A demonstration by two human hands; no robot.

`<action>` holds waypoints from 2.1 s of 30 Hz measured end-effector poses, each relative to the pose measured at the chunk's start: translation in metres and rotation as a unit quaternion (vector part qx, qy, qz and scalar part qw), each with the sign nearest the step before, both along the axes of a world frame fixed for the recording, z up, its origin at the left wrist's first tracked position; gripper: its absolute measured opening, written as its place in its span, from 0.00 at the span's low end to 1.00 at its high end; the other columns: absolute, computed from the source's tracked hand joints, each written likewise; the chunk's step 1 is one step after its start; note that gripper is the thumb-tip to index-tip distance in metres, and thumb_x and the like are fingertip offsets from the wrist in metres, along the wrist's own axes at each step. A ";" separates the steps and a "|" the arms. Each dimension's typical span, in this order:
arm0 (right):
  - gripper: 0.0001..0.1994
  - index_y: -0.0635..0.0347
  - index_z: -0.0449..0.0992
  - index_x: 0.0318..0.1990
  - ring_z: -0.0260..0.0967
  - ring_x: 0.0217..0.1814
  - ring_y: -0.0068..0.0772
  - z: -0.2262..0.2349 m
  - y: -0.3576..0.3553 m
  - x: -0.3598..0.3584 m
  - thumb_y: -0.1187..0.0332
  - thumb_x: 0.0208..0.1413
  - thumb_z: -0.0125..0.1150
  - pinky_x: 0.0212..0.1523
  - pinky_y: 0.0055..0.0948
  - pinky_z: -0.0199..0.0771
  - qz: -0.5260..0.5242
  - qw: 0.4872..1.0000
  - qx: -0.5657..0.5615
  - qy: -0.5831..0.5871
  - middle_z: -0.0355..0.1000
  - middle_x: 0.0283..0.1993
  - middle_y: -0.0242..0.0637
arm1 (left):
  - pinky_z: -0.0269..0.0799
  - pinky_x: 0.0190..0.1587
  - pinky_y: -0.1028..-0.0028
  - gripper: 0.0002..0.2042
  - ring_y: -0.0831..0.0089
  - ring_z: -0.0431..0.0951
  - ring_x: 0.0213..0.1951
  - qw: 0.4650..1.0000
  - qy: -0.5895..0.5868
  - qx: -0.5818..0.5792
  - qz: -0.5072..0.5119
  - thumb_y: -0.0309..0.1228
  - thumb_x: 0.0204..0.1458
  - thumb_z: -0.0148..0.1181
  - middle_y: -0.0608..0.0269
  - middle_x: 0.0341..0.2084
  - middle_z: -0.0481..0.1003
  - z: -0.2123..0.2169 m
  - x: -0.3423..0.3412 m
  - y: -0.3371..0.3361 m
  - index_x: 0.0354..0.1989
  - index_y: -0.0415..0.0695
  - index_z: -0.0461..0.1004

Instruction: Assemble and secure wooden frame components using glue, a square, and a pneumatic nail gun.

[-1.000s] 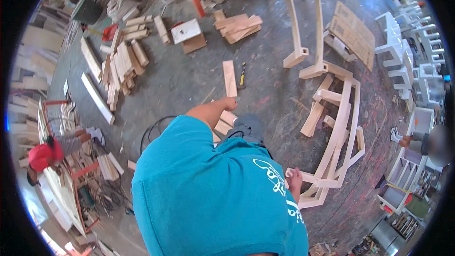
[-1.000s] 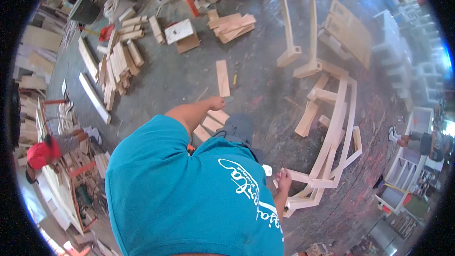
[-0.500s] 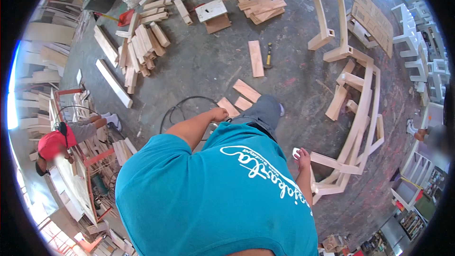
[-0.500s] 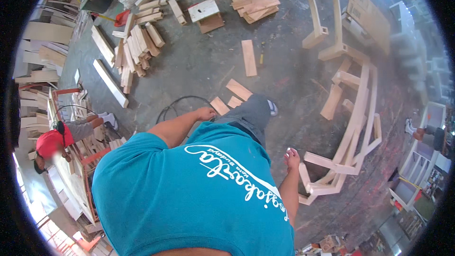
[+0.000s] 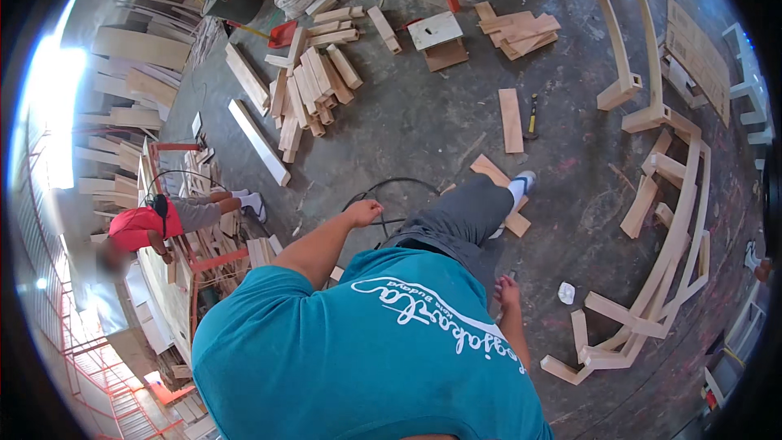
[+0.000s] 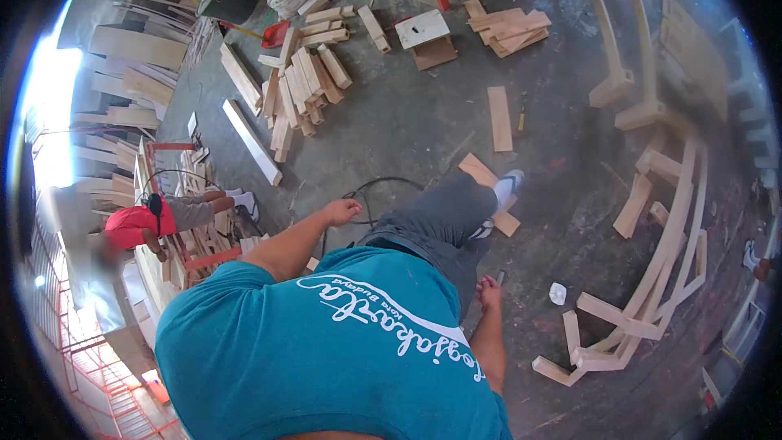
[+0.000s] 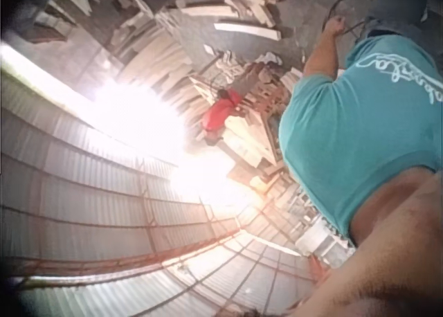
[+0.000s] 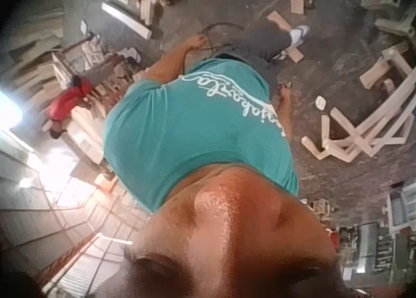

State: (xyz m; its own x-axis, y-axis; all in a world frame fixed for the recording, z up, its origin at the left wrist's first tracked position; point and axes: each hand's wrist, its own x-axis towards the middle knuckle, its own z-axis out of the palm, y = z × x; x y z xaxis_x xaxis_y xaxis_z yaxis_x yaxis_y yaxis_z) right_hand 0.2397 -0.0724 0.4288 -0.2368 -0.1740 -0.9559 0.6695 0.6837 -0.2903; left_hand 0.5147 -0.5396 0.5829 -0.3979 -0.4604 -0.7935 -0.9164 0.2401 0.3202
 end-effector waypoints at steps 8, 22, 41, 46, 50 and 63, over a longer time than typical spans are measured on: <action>0.19 0.48 0.68 0.63 0.75 0.43 0.33 0.025 -0.020 -0.048 0.61 0.67 0.50 0.37 0.36 0.76 -0.015 1.000 0.013 0.022 0.76 0.51 0.33 | 0.72 0.53 0.60 0.18 0.54 0.78 0.51 0.999 0.048 -0.015 -0.001 0.42 0.59 0.52 0.51 0.46 0.79 0.006 -0.019 -0.043 0.51 0.47 0.77; 0.15 0.50 0.74 0.55 0.73 0.35 0.29 0.036 -0.275 -0.063 0.61 0.63 0.55 0.31 0.35 0.72 0.084 0.993 0.060 0.056 0.77 0.43 0.32 | 0.74 0.50 0.64 0.14 0.61 0.80 0.46 0.974 0.148 -0.050 0.162 0.39 0.58 0.53 0.56 0.44 0.80 -0.103 0.114 -0.196 0.45 0.46 0.80; 0.22 0.63 0.72 0.58 0.76 0.40 0.26 0.022 -0.763 -0.151 0.64 0.57 0.63 0.33 0.25 0.73 0.574 0.800 -0.042 0.169 0.77 0.48 0.36 | 0.74 0.38 0.72 0.14 0.75 0.77 0.32 0.785 0.088 0.036 0.612 0.39 0.61 0.54 0.64 0.33 0.80 -0.103 0.183 -0.299 0.48 0.43 0.76; 0.25 0.62 0.73 0.57 0.76 0.51 0.36 -0.078 -0.909 -0.101 0.59 0.53 0.66 0.48 0.33 0.75 0.723 0.653 -0.009 0.225 0.76 0.52 0.43 | 0.75 0.49 0.65 0.18 0.62 0.81 0.44 0.758 -0.017 0.045 0.650 0.40 0.57 0.56 0.53 0.39 0.81 -0.159 0.174 -0.299 0.50 0.43 0.76; 0.28 0.62 0.72 0.58 0.66 0.65 0.49 -0.118 -1.033 -0.004 0.54 0.54 0.63 0.64 0.42 0.65 0.738 0.648 0.033 0.187 0.69 0.62 0.51 | 0.71 0.55 0.59 0.21 0.52 0.78 0.51 0.778 -0.104 0.022 0.619 0.41 0.54 0.57 0.48 0.45 0.80 -0.190 0.151 -0.390 0.52 0.42 0.75; 0.49 0.71 0.50 0.68 0.61 0.67 0.58 -0.368 -1.210 0.222 0.56 0.44 0.74 0.66 0.43 0.63 0.745 0.616 -0.028 0.254 0.64 0.64 0.60 | 0.65 0.62 0.55 0.47 0.39 0.62 0.60 0.729 -0.117 -0.168 0.653 0.37 0.41 0.75 0.36 0.61 0.52 -0.461 0.094 -0.714 0.66 0.35 0.50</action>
State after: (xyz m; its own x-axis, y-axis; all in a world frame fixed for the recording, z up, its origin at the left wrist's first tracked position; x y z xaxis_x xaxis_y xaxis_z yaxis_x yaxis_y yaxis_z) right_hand 0.4621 -1.2822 0.0608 -0.0403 -0.5885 -0.8075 -0.8763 0.4090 -0.2544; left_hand 0.6087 -1.2537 0.1216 0.6828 -0.5094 -0.5238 -0.4529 -0.8576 0.2437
